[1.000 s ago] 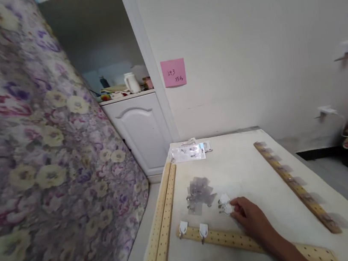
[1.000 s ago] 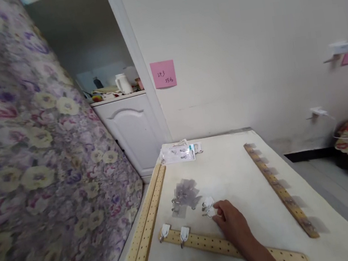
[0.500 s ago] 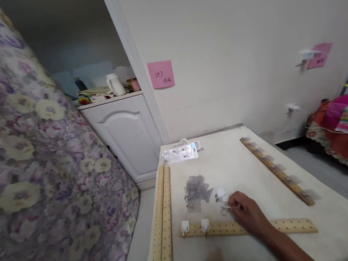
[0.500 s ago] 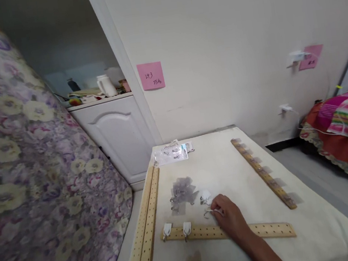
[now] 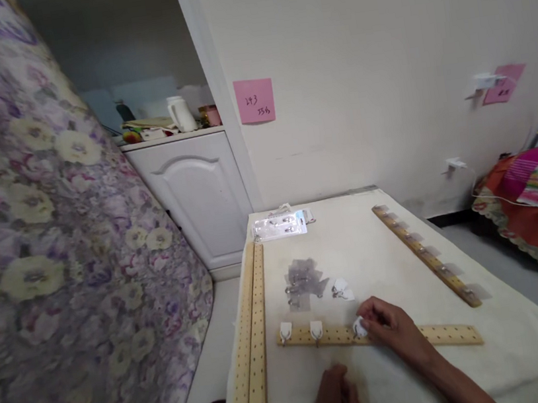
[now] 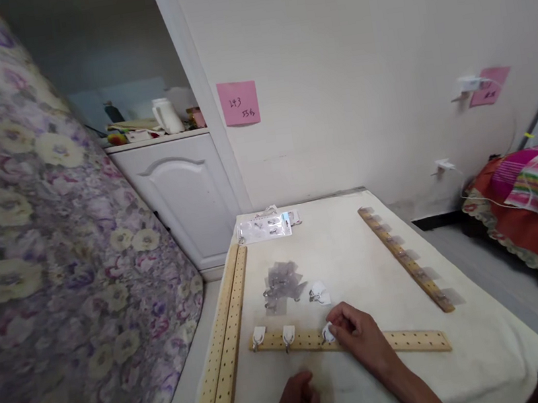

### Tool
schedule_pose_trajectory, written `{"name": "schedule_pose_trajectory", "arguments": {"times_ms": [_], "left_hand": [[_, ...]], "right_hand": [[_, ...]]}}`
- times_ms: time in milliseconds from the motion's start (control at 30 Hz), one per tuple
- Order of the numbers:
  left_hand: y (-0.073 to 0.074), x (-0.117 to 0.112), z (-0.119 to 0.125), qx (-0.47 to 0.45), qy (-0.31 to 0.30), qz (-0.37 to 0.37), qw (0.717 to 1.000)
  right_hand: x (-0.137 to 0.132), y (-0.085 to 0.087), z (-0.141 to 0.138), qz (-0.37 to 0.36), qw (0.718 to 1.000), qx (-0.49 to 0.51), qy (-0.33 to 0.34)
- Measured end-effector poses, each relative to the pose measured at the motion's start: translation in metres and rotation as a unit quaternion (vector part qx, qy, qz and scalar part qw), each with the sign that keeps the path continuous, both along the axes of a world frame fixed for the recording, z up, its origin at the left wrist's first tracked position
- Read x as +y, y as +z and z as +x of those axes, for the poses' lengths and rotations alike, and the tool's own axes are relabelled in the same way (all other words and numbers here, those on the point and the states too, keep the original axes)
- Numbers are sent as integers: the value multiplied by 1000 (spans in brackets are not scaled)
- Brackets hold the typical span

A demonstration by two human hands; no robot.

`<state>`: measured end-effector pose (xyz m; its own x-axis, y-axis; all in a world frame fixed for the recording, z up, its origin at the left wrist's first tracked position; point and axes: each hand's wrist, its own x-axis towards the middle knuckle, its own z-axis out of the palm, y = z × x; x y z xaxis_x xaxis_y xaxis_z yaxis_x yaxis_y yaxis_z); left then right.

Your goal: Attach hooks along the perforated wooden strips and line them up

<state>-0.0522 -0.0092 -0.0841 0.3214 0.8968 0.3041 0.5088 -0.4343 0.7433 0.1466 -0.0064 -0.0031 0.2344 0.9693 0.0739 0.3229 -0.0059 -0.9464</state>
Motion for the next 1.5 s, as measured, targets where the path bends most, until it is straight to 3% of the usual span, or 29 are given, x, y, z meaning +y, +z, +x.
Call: {"name": "schedule_pose_trajectory", "arguments": {"times_ms": [167, 333, 633, 967, 1500], "left_hand": [[16, 3, 26, -78, -17, -108, 991], [28, 4, 39, -140, -9, -130, 982], [29, 4, 44, -96, 5, -114, 989], [43, 15, 51, -64, 53, -194, 977], [33, 18, 52, -30, 46, -186, 981]], "right_hand": [[-2, -4, -1, -23, 998, 52, 27], [-5, -2, -4, -38, 995, 74, 50], [1, 5, -3, -33, 998, -37, 42], [23, -12, -3, -18, 991, -122, 48], [26, -20, -7, -15, 991, -132, 22]]}}
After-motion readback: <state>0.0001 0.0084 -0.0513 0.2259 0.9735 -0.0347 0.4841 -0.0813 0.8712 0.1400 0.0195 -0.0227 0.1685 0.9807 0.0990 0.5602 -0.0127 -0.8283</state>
